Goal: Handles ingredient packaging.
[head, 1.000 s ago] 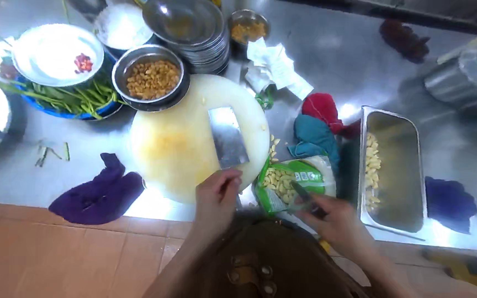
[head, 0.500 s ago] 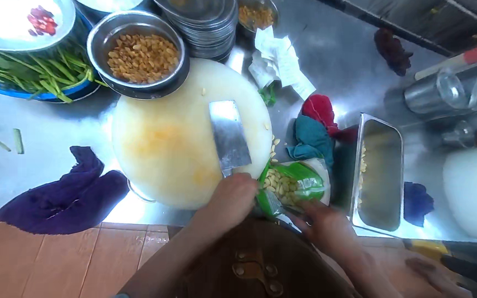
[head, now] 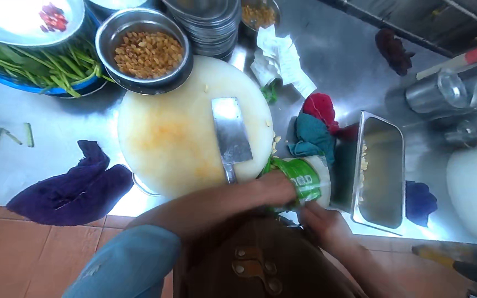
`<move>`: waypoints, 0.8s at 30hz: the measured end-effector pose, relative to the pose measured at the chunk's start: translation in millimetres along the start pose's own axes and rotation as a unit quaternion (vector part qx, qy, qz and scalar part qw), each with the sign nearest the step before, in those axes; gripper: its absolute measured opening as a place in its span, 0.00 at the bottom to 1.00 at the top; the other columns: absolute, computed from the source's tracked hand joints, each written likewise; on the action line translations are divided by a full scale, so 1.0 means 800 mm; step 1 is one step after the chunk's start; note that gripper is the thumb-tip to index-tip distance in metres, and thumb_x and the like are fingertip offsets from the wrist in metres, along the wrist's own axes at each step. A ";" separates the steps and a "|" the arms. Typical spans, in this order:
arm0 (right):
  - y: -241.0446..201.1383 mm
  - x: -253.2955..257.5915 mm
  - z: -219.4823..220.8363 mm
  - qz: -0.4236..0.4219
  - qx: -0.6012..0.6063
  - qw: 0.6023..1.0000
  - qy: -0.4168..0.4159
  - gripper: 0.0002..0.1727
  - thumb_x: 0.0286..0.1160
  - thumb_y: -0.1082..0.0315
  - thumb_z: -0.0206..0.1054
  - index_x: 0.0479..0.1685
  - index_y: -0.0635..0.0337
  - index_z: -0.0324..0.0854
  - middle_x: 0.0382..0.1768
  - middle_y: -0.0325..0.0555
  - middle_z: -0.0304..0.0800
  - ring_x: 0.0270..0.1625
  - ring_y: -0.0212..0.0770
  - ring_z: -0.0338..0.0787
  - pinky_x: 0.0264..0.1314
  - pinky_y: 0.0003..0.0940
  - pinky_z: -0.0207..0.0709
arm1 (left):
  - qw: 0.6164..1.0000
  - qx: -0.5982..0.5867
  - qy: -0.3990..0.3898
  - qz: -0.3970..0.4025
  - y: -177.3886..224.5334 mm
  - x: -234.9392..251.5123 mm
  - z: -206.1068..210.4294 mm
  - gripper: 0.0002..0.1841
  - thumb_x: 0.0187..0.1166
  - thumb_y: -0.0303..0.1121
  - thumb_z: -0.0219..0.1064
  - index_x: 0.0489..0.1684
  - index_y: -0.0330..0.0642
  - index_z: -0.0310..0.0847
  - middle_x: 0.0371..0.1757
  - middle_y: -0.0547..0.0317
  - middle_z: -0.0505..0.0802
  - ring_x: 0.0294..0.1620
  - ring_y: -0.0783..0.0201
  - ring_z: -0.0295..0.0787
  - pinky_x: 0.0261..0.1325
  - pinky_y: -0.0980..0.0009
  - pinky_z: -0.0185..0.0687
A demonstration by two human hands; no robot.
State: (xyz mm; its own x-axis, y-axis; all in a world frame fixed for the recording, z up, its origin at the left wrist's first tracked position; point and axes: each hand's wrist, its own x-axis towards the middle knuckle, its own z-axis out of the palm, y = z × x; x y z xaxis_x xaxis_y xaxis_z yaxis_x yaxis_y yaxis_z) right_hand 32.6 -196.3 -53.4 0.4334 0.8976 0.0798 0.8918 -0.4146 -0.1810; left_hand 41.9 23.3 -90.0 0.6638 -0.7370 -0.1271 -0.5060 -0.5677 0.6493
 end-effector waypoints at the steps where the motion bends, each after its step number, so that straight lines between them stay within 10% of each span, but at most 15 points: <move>1: 0.000 -0.003 0.005 0.006 0.006 1.000 0.012 0.11 0.80 0.66 0.56 0.33 0.57 0.82 0.27 0.46 0.82 0.16 0.42 0.81 0.11 0.36 0.74 | 0.999 0.012 -0.034 -0.018 0.006 0.008 -0.002 0.12 0.82 0.37 0.68 0.39 0.37 0.91 0.41 0.44 0.94 0.51 0.42 0.90 0.58 0.38 0.78; 7: -0.003 -0.013 0.017 0.026 0.044 0.998 0.043 0.10 0.78 0.67 0.57 0.31 0.57 0.80 0.28 0.48 0.82 0.18 0.43 0.82 0.13 0.37 0.77 | 0.980 -0.030 -0.114 -0.161 0.046 0.043 -0.026 0.24 0.80 0.40 0.70 0.69 0.33 0.81 0.74 0.35 0.83 0.78 0.36 0.76 0.74 0.32 0.68; 13: 0.007 -0.019 0.014 0.042 0.043 0.995 0.079 0.12 0.76 0.65 0.57 0.28 0.57 0.82 0.24 0.45 0.80 0.19 0.40 0.82 0.17 0.33 0.77 | 0.925 -0.063 -0.248 -0.280 0.083 0.063 -0.062 0.23 0.90 0.34 0.58 0.68 0.17 0.75 0.75 0.25 0.79 0.79 0.32 0.73 0.79 0.40 0.67; 24: -0.003 -0.036 0.022 0.137 0.073 0.977 0.149 0.08 0.73 0.66 0.62 0.30 0.58 0.84 0.28 0.45 0.85 0.25 0.37 0.86 0.24 0.29 0.82 | 0.940 0.071 -0.268 -0.198 0.056 0.103 -0.003 0.17 0.90 0.31 0.57 0.68 0.29 0.79 0.69 0.27 0.83 0.72 0.29 0.78 0.69 0.30 0.70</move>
